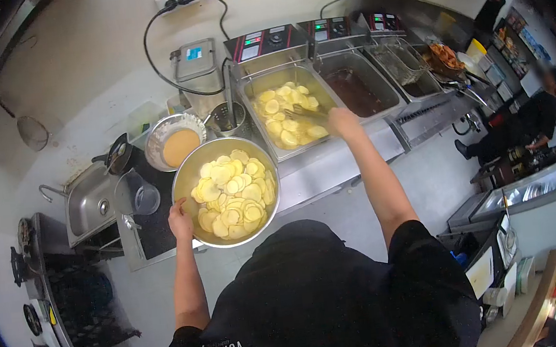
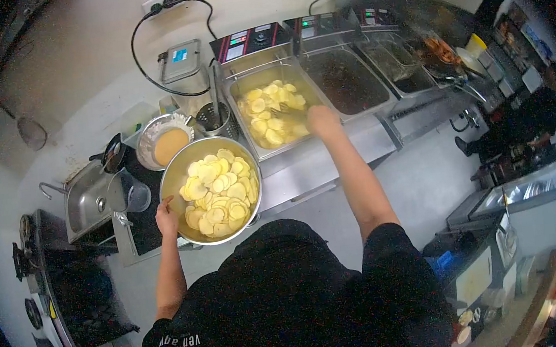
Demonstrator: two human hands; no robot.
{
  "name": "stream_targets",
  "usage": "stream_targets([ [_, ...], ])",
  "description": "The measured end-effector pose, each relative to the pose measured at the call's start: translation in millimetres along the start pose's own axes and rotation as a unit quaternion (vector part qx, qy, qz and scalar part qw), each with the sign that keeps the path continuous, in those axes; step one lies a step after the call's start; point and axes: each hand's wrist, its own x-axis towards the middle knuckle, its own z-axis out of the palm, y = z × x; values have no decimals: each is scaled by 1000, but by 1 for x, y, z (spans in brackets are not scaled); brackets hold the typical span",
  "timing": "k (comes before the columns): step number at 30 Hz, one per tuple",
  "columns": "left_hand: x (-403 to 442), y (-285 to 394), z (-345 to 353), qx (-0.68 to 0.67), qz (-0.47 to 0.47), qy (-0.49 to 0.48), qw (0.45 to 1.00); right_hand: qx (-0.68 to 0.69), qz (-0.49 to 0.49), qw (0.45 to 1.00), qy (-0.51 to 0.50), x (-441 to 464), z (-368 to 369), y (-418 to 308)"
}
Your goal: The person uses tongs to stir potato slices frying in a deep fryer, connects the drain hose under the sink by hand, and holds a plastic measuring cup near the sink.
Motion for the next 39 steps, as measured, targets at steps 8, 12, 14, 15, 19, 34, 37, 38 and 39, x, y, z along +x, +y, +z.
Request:
stream_targets([
  [8,-2,3,0,-7,-15,-5,1000,-69,9,998,-4,-23,-77,6],
  [12,1,1,0,-4,-13,-8,1000,-31,24,998,52,22,-38,7],
  [14,1,0,1,-11,-28,-19,999,-13,22,998,54,35,-18,8],
  [15,0,-2,2,-18,-24,-12,999,-11,21,998,56,36,-15,9],
  [19,1,-6,5,-18,1,21,1000,-40,14,999,-3,24,-25,14],
  [34,0,-1,0,10,-18,-6,1000,-1,21,999,34,44,-25,9],
  [37,-1,-7,3,-41,-26,-16,999,23,73,996,43,18,-13,35],
  [38,3,-26,12,-102,-29,-20,994,35,35,995,84,2,-5,44],
  [39,2,-10,5,-90,-19,-34,995,89,63,993,51,-9,2,48],
])
